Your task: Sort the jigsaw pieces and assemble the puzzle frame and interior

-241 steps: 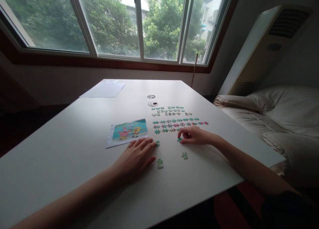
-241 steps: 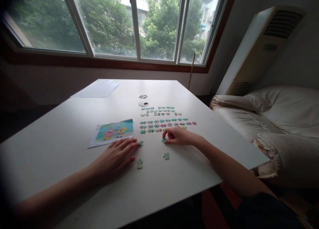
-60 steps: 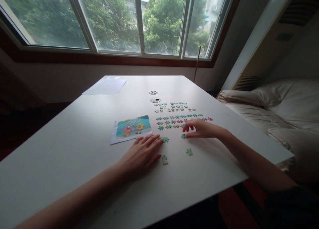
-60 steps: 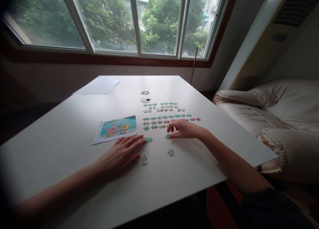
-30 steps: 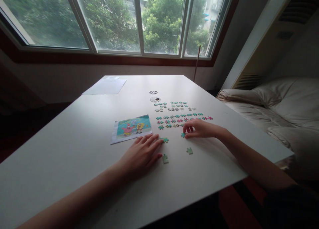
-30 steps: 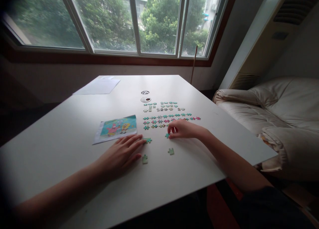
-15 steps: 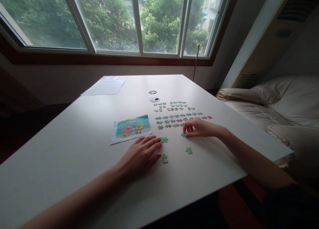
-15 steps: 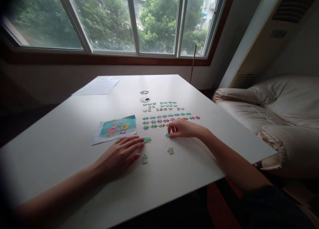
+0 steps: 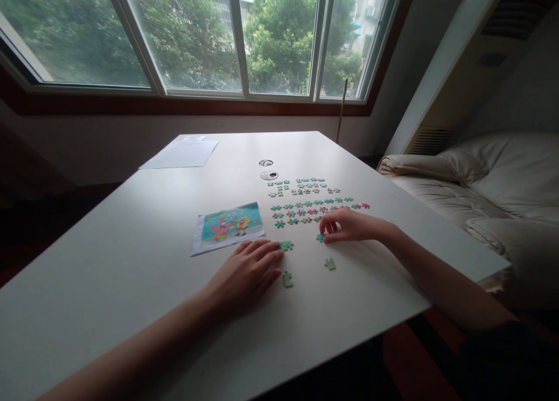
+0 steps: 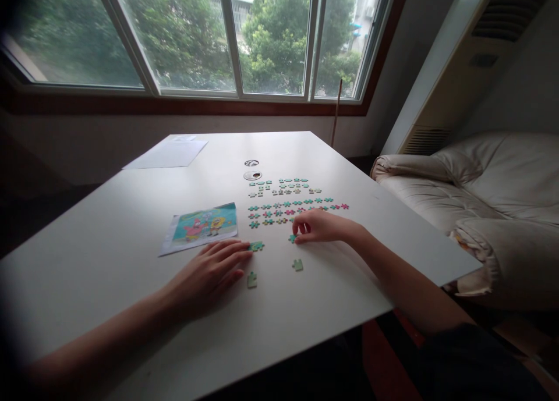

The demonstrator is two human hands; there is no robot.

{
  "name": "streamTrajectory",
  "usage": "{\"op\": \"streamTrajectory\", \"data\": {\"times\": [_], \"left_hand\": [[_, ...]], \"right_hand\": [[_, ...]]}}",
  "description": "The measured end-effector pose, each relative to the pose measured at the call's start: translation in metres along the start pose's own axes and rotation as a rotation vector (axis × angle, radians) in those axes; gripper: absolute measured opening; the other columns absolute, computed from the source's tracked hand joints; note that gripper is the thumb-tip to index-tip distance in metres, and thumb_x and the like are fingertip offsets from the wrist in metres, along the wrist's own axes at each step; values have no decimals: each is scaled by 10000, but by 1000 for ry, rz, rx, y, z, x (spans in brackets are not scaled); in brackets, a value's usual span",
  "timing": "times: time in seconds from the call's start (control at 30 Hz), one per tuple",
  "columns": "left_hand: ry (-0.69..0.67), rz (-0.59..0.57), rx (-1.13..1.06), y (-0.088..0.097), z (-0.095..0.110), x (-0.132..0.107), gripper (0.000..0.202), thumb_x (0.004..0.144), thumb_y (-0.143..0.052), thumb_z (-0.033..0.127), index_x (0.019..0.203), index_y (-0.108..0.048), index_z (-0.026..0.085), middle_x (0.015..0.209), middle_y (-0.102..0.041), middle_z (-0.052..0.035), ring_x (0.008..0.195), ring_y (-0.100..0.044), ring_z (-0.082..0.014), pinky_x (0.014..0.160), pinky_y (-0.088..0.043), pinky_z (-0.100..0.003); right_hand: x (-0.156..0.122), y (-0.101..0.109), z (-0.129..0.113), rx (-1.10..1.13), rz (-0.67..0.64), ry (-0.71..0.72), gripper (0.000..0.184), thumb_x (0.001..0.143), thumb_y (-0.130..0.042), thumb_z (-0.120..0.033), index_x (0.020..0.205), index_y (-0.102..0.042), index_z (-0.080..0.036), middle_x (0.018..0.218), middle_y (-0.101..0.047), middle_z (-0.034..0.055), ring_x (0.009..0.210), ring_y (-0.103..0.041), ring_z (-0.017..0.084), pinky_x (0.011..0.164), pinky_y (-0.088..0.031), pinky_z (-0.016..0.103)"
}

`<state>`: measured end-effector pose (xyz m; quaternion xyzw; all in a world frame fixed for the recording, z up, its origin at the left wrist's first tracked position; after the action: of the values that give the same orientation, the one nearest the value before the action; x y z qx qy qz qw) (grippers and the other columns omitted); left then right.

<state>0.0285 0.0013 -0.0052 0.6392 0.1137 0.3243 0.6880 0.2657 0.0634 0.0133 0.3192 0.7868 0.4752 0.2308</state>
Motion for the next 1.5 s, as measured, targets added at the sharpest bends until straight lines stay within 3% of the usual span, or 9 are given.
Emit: {"op": "streamTrajectory", "data": {"times": [0.63, 0.9, 1.07, 1.23, 1.5], "left_hand": [[14, 19, -18, -1, -1, 0, 311, 921, -391, 303, 1176, -524, 186, 1222, -559, -93, 1121, -470, -267, 928, -381, -455], [12, 49, -50, 1, 0, 1, 300, 915, -403, 299, 1163, -532, 192, 1195, -570, -92, 1100, -485, -255, 924, -394, -441], [10, 32, -52, 3, 2, 1, 298, 919, -397, 289, 1163, -528, 179, 1194, -568, -100, 1094, -486, -256, 921, -398, -451], [8, 59, -52, 4, 1, 0, 287, 916, -408, 290, 1158, -530, 198, 1186, -574, -94, 1082, -496, -253, 917, -402, -445], [9, 20, -43, 4, 1, 0, 285, 915, -404, 282, 1160, -516, 187, 1201, -562, -91, 1093, -481, -259, 920, -393, -453]], "right_hand": [[0, 0, 0, -8, -8, -2, 204, 765, -618, -344, 875, -627, -172, 712, -586, -1, 632, -529, 95, 587, -390, 207], [9, 10, 9, -19, 138, 13, 162, 791, -582, -288, 875, -622, -155, 755, -612, 26, 636, -535, 97, 589, -408, 207], [28, 17, 15, -56, 101, 65, 167, 797, -566, -293, 867, -638, -160, 757, -626, 26, 641, -538, 93, 585, -394, 202], [60, 31, 25, -109, 120, 1, 161, 783, -571, -277, 836, -656, -151, 712, -624, 16, 604, -522, 82, 563, -368, 198], [120, 48, 43, -162, 179, -72, 197, 777, -569, -263, 897, -668, -142, 837, -654, 41, 651, -546, 92, 604, -388, 213]]}}
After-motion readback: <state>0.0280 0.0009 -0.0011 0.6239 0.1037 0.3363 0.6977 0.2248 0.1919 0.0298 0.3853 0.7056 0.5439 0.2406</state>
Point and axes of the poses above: each hand's wrist, its own x-axis towards the middle knuckle, its own y-axis out of the back of the hand, z = x × y, the point moved 4 cm from there along x, towards the middle knuckle
